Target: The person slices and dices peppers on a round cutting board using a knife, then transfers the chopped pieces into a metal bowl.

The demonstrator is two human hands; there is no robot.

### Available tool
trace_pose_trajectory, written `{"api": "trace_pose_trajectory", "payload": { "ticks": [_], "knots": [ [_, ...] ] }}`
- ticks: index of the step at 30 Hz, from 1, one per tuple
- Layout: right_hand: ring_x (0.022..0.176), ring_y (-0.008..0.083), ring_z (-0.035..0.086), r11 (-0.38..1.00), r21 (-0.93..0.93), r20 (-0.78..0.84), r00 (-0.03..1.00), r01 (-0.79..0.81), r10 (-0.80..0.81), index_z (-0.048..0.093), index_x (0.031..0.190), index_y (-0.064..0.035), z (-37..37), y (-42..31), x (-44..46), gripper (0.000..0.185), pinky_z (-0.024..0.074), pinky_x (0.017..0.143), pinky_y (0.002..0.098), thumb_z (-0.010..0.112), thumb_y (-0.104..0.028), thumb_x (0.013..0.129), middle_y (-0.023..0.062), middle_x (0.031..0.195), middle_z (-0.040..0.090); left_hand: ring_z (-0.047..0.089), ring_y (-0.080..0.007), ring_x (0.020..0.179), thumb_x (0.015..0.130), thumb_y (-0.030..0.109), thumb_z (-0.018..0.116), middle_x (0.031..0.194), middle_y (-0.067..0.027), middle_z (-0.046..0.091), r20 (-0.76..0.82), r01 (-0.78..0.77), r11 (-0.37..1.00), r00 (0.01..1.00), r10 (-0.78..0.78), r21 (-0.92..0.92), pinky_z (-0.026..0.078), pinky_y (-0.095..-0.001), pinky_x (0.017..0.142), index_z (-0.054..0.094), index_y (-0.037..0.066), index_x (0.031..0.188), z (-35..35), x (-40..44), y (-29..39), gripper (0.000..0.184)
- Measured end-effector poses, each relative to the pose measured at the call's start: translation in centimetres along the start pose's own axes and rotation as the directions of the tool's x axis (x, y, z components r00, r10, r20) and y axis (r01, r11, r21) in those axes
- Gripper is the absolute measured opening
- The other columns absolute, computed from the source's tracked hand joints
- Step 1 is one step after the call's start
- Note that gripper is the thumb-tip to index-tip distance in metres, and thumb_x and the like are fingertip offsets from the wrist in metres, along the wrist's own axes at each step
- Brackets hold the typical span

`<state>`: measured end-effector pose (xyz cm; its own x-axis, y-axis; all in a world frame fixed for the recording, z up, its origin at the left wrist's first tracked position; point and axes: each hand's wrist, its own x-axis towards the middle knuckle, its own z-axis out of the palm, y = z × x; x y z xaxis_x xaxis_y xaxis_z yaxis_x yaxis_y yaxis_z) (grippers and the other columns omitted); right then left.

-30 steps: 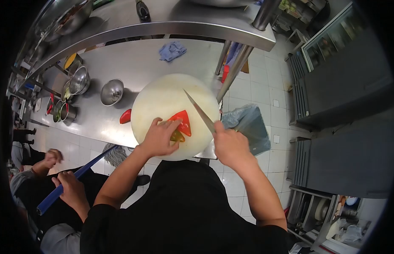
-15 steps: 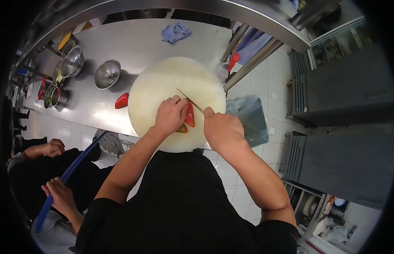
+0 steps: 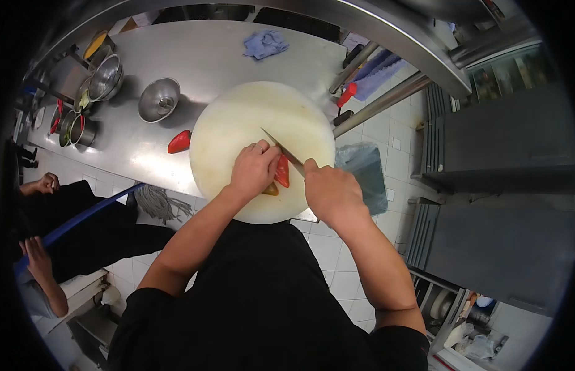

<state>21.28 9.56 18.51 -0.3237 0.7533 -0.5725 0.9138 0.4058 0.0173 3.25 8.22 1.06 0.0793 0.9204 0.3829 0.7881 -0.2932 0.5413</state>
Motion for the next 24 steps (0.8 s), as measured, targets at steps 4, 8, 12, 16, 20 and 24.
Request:
{"api": "trace_pose_trajectory", "payload": {
  "ticks": [4,8,12,16,20,24],
  "knots": [
    [0.096,0.0434,0.079,0.997,0.070,-0.086,0.996,0.042,-0.036,0.058,0.120,0.0016,1.0,0.2,0.9,0.021,0.0625,0.086,0.0533,0.050,-0.013,0.108,0.0264,0.099,0.079,0.068,-0.0326,0.092,0.097,0.012,0.071,0.094,-0.0090,0.063,-0.007,0.000,1.000,1.000,0.000,-0.002,0.055,-0.0473,0.083,0.072,0.011,0.102,0.0,-0.2,-0.1,0.005],
    [0.096,0.0453,0.078,1.000,0.012,-0.023,1.000,0.020,-0.020,0.058,0.120,0.0022,1.8,-0.2,1.6,0.022,0.0621,0.086,0.0547,0.052,-0.016,0.109,0.0270,0.099,0.078,0.068,-0.0326,0.091,0.096,0.011,0.071,0.094,-0.0095,0.062,-0.046,0.001,1.000,0.999,-0.002,-0.015,0.055,-0.0477,0.083,0.071,0.010,0.101,0.4,-0.6,-0.3,0.004],
    [0.098,0.0454,0.078,0.998,0.035,-0.059,0.997,0.061,-0.059,0.057,0.120,0.0022,1.3,0.2,1.3,0.022,0.0614,0.087,0.0561,0.053,-0.015,0.108,0.0277,0.100,0.078,0.067,-0.0330,0.090,0.096,0.009,0.070,0.094,-0.0103,0.062,-0.070,-0.008,0.999,0.998,0.005,-0.034,0.055,-0.0476,0.083,0.070,0.008,0.099,0.1,-0.6,-0.3,0.003],
    [0.100,0.0451,0.078,1.000,-0.009,-0.009,1.000,0.023,-0.023,0.057,0.120,0.0024,0.7,-1.0,0.9,0.022,0.0606,0.089,0.0566,0.053,-0.015,0.108,0.0280,0.101,0.078,0.067,-0.0335,0.090,0.095,0.008,0.070,0.095,-0.0109,0.062,-0.098,-0.020,0.999,0.995,0.016,-0.035,0.055,-0.0469,0.083,0.069,0.007,0.098,0.2,-1.0,-0.4,0.003],
    [0.102,0.0456,0.077,0.999,0.027,-0.020,1.000,0.022,-0.022,0.057,0.121,0.0019,0.2,-1.3,0.9,0.022,0.0602,0.091,0.0562,0.054,-0.017,0.108,0.0275,0.104,0.078,0.067,-0.0336,0.096,0.090,0.007,0.070,0.103,-0.0130,0.064,-0.051,-0.014,1.000,0.999,0.012,-0.028,0.054,-0.0465,0.086,0.070,0.006,0.100,-0.1,-1.0,-0.3,0.010],
    [0.103,0.0458,0.077,0.998,0.060,-0.074,0.997,0.021,-0.017,0.056,0.121,0.0010,2.2,-1.3,2.3,0.023,0.0603,0.091,0.0559,0.054,-0.019,0.109,0.0270,0.104,0.078,0.067,-0.0337,0.097,0.090,0.007,0.069,0.104,-0.0130,0.064,-0.043,0.002,0.999,0.999,-0.004,-0.033,0.054,-0.0461,0.087,0.070,0.006,0.099,0.0,-1.4,-0.3,0.009]
  ]
}}
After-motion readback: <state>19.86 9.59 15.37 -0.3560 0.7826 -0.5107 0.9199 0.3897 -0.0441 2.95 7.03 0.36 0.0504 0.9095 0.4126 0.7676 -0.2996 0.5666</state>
